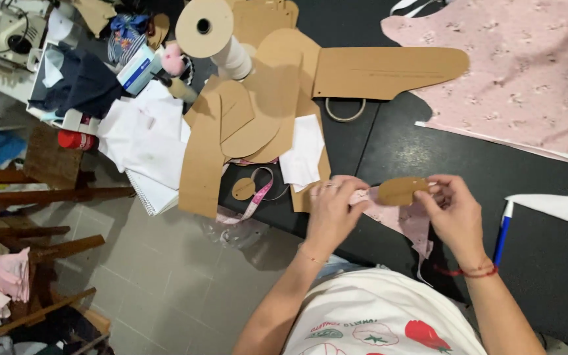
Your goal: Marking fabric using cardboard patterns and a pen, then cutting the pieces out with a rotary cutter and scissors.
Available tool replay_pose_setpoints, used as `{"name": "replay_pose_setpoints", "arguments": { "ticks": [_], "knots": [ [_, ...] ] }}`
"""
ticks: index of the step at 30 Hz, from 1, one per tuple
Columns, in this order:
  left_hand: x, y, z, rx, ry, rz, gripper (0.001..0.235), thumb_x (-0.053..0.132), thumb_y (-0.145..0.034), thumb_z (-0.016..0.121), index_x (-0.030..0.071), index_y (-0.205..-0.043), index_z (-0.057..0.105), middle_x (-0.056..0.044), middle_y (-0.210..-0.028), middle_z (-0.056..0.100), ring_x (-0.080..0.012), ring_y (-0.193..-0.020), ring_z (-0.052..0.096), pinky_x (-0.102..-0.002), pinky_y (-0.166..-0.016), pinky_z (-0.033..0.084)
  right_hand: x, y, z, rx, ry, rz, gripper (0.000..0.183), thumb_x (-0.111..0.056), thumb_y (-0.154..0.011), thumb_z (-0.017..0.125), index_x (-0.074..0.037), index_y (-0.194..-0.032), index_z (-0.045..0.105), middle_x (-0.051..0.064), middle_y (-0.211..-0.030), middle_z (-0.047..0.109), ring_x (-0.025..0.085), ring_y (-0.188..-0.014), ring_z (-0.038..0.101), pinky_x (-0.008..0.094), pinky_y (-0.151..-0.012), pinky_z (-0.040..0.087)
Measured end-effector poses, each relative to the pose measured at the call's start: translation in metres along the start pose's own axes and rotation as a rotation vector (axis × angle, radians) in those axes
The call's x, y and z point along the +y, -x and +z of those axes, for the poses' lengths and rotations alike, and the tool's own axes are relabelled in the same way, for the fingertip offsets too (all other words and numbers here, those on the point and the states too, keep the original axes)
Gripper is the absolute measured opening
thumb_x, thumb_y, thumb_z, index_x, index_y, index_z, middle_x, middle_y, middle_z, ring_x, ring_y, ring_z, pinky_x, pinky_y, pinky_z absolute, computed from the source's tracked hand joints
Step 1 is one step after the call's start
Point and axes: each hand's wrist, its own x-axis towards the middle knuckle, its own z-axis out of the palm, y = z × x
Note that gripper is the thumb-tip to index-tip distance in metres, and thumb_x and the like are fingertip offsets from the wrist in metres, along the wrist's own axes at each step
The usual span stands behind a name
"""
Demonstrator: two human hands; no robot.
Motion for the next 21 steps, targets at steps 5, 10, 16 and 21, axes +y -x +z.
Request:
{"name": "replay_pose_setpoints", "arguments": {
  "ticks": [5,10,16,21],
  "knots": [
    [-0.042,0.015,-0.046,-0.277,-0.584,-0.012,0.105,-0.012,-0.039,0.065,0.022,-0.131,0.027,-0.016,-0.140,-0.004,-0.0342,-0.130,0.000,-0.073,-0.088,0.004,-0.013,-0.017,0.016,0.080,0.225,-0.311,0.037,-0.006,-0.076,0.061,0.003,-0.110,0.049,0.015,-0.105,0.049,0.025,-0.101,0.044,0.034,-0.076,0.041],
    [-0.079,0.004,-0.074,0.065,-0.367,0.200,0.039,0.013,-0.068,0.062,0.023,-0.105,0.054,0.000,-0.122,0.043,-0.0242,-0.121,0.033,-0.068,-0.093,0.006,-0.050,-0.003,0.044,-0.003,0.091,-0.217,0.028,-0.002,-0.075,0.066,0.003,-0.102,0.057,0.018,-0.093,0.051,0.029,-0.065,0.058,0.032,-0.052,0.046],
    [-0.103,-0.023,-0.099,0.441,0.197,0.001,0.013,0.015,-0.085,0.053,0.015,-0.089,0.066,0.002,-0.083,0.067,-0.0185,-0.081,0.064,-0.041,-0.098,0.030,-0.065,0.012,0.076,-0.161,0.094,-0.157,0.014,-0.012,-0.074,0.065,-0.014,-0.088,0.065,0.006,-0.080,0.060,0.024,-0.065,0.061,0.029,-0.054,0.047],
    [-0.097,-0.026,-0.109,0.398,0.273,0.004,0.013,0.013,-0.084,0.056,0.013,-0.089,0.068,-0.003,-0.073,0.067,-0.0238,-0.074,0.064,-0.041,-0.096,0.035,-0.080,0.007,0.128,-0.240,0.136,-0.258,0.009,-0.022,-0.078,0.061,-0.019,-0.085,0.064,0.003,-0.074,0.062,0.023,-0.071,0.062,0.033,-0.064,0.048]
  ]
}}
